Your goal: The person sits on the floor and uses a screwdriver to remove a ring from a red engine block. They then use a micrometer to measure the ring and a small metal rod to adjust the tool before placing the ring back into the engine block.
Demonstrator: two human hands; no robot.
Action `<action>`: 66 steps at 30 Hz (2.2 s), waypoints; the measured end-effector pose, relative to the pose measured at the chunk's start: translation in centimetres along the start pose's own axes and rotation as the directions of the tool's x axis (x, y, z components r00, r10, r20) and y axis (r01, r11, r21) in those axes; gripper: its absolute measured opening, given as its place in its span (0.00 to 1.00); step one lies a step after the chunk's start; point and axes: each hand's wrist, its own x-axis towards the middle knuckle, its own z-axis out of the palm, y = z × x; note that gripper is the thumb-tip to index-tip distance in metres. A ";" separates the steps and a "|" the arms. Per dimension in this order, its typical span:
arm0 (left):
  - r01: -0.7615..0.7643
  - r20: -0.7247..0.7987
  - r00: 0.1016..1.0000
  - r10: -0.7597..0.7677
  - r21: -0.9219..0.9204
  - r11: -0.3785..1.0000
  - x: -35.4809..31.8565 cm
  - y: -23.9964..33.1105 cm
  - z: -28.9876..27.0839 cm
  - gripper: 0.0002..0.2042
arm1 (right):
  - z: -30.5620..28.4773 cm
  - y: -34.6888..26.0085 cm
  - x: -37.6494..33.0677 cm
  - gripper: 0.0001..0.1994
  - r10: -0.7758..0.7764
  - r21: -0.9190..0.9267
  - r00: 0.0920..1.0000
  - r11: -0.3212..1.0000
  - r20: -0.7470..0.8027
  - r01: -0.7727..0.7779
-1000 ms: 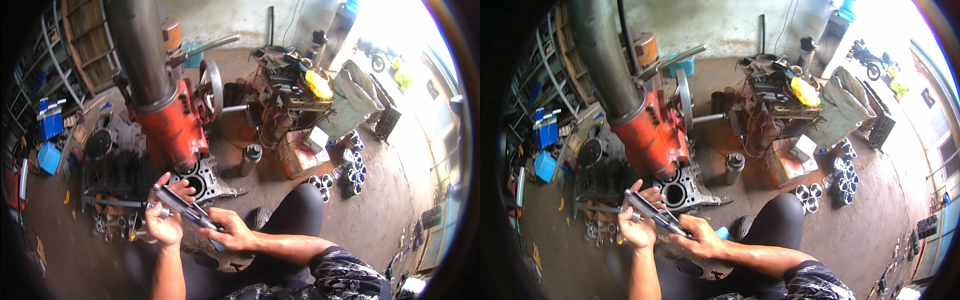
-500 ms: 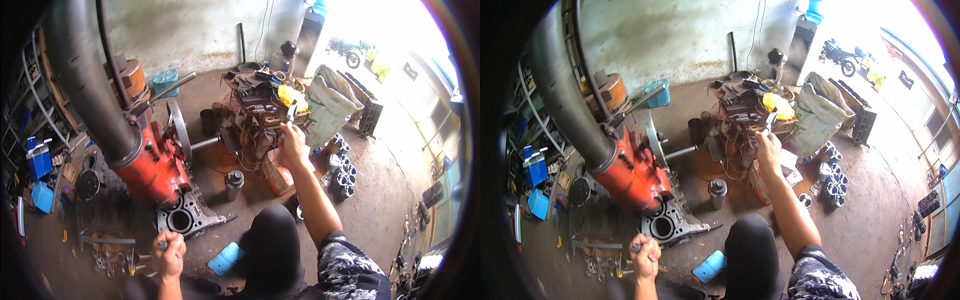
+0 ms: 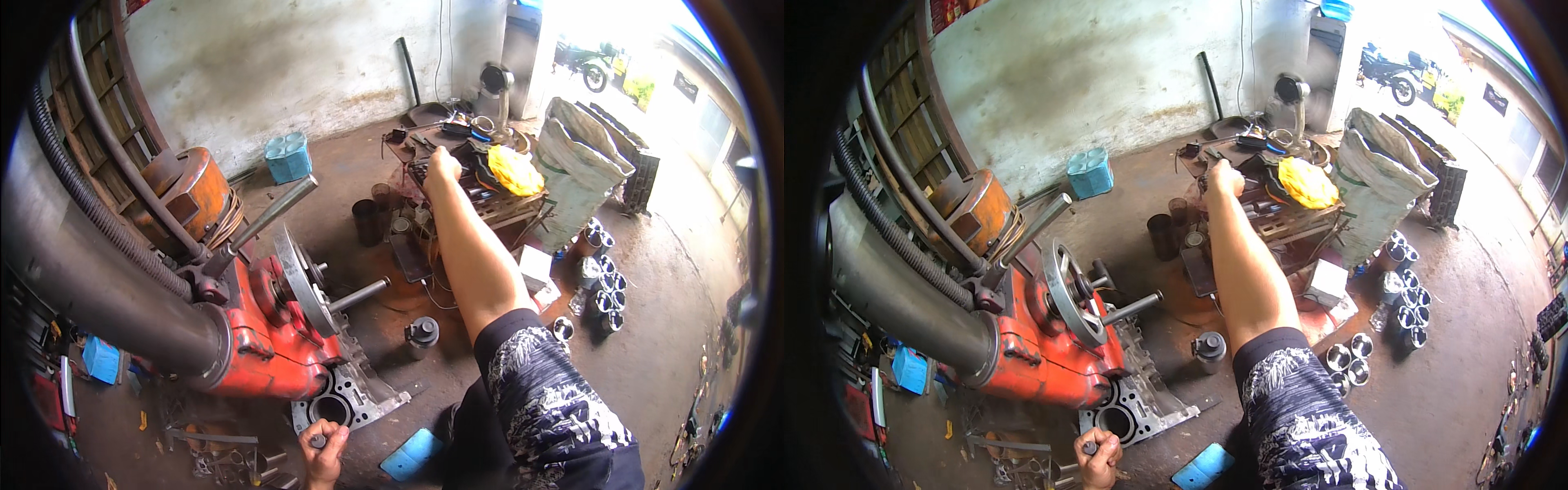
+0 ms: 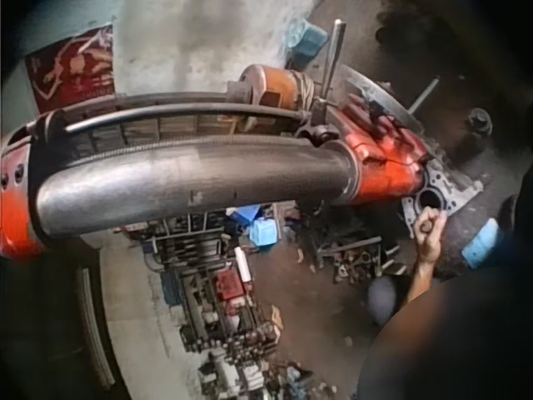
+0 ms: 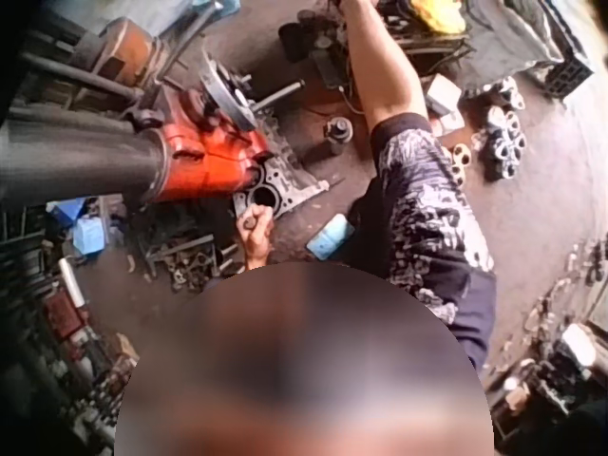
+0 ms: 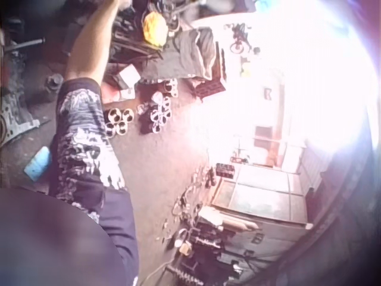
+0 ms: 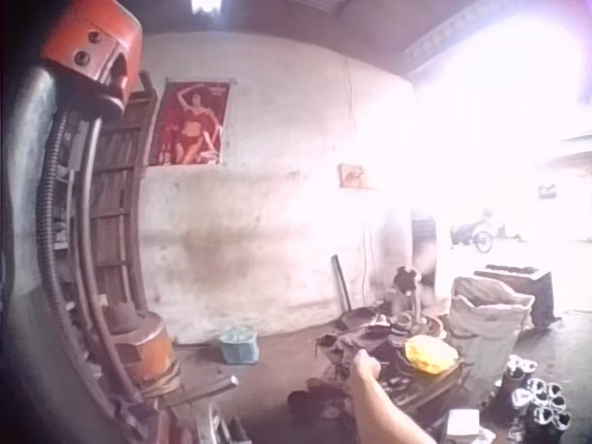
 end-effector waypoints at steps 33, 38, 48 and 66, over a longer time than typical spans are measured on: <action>0.137 -0.079 0.991 -0.112 0.609 0.781 -0.7 0.3 1.2 0.10 | -15.7 4.7 -12.4 0.09 -0.934 -0.207 0.144 0.077 0.328 0.975; 0.012 0.066 0.996 -0.059 0.561 0.828 -1.6 1.0 1.8 0.17 | -22.5 12.3 -29.7 0.15 -0.624 0.401 -0.375 -0.106 0.686 0.910; 0.088 0.056 0.989 -0.139 0.532 0.842 -6.4 7.6 0.6 0.35 | -21.5 17.9 -42.0 0.16 -0.556 0.567 -0.502 -0.066 0.662 0.821; 0.631 -0.632 0.771 0.082 0.775 0.033 -18.1 -8.6 -31.7 0.31 | -14.0 24.3 -39.2 0.15 -0.571 -0.037 0.200 0.284 0.796 0.958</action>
